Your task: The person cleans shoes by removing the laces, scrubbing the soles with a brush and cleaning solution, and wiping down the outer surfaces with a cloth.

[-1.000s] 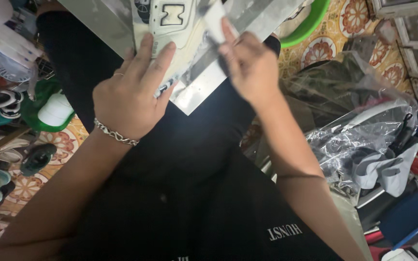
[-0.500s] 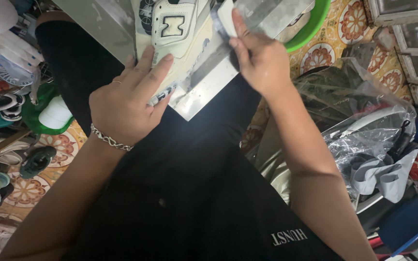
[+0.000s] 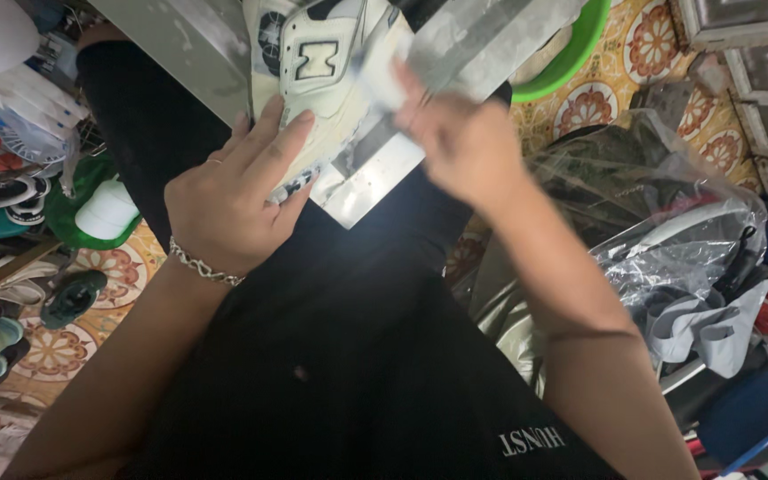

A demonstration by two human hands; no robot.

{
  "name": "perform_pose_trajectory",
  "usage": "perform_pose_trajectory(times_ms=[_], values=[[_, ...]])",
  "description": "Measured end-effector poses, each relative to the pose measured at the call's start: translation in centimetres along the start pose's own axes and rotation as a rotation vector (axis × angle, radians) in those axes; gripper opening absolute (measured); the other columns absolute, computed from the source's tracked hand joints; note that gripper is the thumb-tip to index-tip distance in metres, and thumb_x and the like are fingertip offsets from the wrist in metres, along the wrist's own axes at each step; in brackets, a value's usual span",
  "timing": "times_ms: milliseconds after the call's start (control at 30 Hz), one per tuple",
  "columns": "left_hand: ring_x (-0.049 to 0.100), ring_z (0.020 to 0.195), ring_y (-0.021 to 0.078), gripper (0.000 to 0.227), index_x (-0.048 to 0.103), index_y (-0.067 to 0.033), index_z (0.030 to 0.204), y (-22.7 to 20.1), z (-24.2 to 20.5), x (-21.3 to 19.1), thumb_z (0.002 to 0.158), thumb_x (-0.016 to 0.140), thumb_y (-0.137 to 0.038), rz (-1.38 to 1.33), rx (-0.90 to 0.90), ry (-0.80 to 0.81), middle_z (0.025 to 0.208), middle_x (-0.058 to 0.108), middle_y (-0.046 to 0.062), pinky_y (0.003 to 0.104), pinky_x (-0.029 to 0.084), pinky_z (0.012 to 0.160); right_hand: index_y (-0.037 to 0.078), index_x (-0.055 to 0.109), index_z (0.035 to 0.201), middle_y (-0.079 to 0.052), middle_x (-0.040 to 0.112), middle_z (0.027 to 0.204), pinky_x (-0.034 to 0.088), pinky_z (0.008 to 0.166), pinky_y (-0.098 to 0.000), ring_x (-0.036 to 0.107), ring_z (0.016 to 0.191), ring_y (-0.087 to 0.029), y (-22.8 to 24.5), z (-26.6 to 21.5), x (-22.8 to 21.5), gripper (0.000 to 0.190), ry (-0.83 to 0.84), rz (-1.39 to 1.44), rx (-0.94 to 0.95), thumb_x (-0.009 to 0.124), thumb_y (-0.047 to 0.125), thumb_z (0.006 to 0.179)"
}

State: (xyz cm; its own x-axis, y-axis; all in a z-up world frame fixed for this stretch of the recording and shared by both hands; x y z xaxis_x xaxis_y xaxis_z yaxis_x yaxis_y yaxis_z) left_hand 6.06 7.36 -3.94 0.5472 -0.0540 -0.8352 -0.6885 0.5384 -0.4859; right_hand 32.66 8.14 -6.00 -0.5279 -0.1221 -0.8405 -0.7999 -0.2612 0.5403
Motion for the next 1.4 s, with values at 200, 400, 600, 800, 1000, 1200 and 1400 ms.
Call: perform_pose_trajectory(times_ms=[200, 400, 600, 800, 1000, 1200, 1400], values=[[0.074, 0.11, 0.036, 0.067, 0.062, -0.0144, 0.145, -0.1, 0.1, 0.2, 0.082, 0.086, -0.022, 0.008, -0.009, -0.006, 0.137, 0.068, 0.018, 0.035, 0.061, 0.08, 0.017, 0.071, 0.138, -0.012, 0.069, 0.081, 0.054, 0.064, -0.0407, 0.067, 0.068, -0.032, 0.9, -0.5, 0.0, 0.038, -0.026, -0.06, -0.116, 0.074, 0.03, 0.103], [0.073, 0.112, 0.0358, 0.066, 0.062, -0.014, 0.146, 0.0, -0.1, 0.2, 0.085, 0.086, -0.022, -0.003, 0.012, 0.006, 0.137, 0.068, 0.017, 0.036, 0.06, 0.081, 0.011, 0.068, 0.143, -0.015, 0.064, 0.073, 0.05, 0.058, -0.0397, 0.061, 0.057, -0.029, -1.9, 2.0, -0.8, 0.039, -0.038, -0.15, 0.044, 0.077, 0.031, 0.11], [0.074, 0.113, 0.0355, 0.064, 0.063, -0.0143, 0.145, 0.0, -0.2, 0.2, 0.085, 0.085, -0.022, -0.02, -0.025, 0.008, 0.138, 0.068, 0.017, 0.034, 0.06, 0.078, 0.011, 0.068, 0.14, -0.015, 0.065, 0.072, 0.049, 0.055, -0.0394, 0.061, 0.053, -0.028, 1.1, -0.3, -0.3, 0.04, 0.059, 0.051, 0.021, 0.075, 0.027, 0.104], [0.073, 0.111, 0.036, 0.067, 0.062, -0.0168, 0.144, -0.3, -0.1, 0.3, 0.082, 0.086, -0.025, 0.057, -0.017, 0.001, 0.137, 0.068, 0.016, 0.036, 0.06, 0.081, 0.01, 0.065, 0.143, -0.016, 0.072, 0.091, 0.056, 0.068, -0.037, 0.067, 0.069, -0.032, 3.6, -1.8, 0.2, 0.042, -0.028, 0.038, -0.195, 0.071, 0.024, 0.104], [0.073, 0.116, 0.0361, 0.068, 0.059, -0.016, 0.148, -0.7, -0.3, 0.4, 0.085, 0.085, -0.025, 0.02, -0.039, 0.013, 0.141, 0.066, 0.016, 0.035, 0.06, 0.082, 0.014, 0.071, 0.104, -0.014, 0.066, 0.072, 0.05, 0.055, -0.04, 0.065, 0.06, -0.031, 1.1, 0.4, -0.6, 0.008, -0.053, -0.056, -0.016, 0.073, 0.022, 0.104], [0.073, 0.114, 0.037, 0.072, 0.057, -0.0157, 0.15, -0.6, -0.4, 0.5, 0.085, 0.085, -0.029, 0.082, -0.036, 0.055, 0.142, 0.065, 0.016, 0.037, 0.061, 0.082, 0.01, 0.076, 0.127, -0.013, 0.063, 0.066, 0.048, 0.054, -0.0404, 0.061, 0.054, -0.029, 2.4, -1.3, -0.1, 0.027, 0.009, -0.052, -0.037, 0.073, 0.026, 0.105], [0.072, 0.112, 0.0365, 0.073, 0.057, -0.0169, 0.148, -0.7, -0.3, 0.7, 0.083, 0.086, -0.028, 0.089, -0.056, 0.048, 0.14, 0.066, 0.017, 0.036, 0.061, 0.078, 0.008, 0.076, 0.131, -0.012, 0.062, 0.066, 0.052, 0.058, -0.04, 0.062, 0.057, -0.03, 4.6, -3.2, 0.2, 0.037, 0.021, 0.033, -0.18, 0.069, 0.029, 0.102]])
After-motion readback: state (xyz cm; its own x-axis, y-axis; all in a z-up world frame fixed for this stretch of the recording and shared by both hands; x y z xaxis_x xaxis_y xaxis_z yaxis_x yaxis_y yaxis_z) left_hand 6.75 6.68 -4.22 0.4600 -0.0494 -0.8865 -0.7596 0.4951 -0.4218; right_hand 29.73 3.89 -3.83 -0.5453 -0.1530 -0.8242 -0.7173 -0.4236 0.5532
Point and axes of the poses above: each hand's wrist, its own z-axis towards the middle knuckle, its own x-axis out of the palm, y = z × x, the point moved 3 cm from there along z, towards the middle knuckle
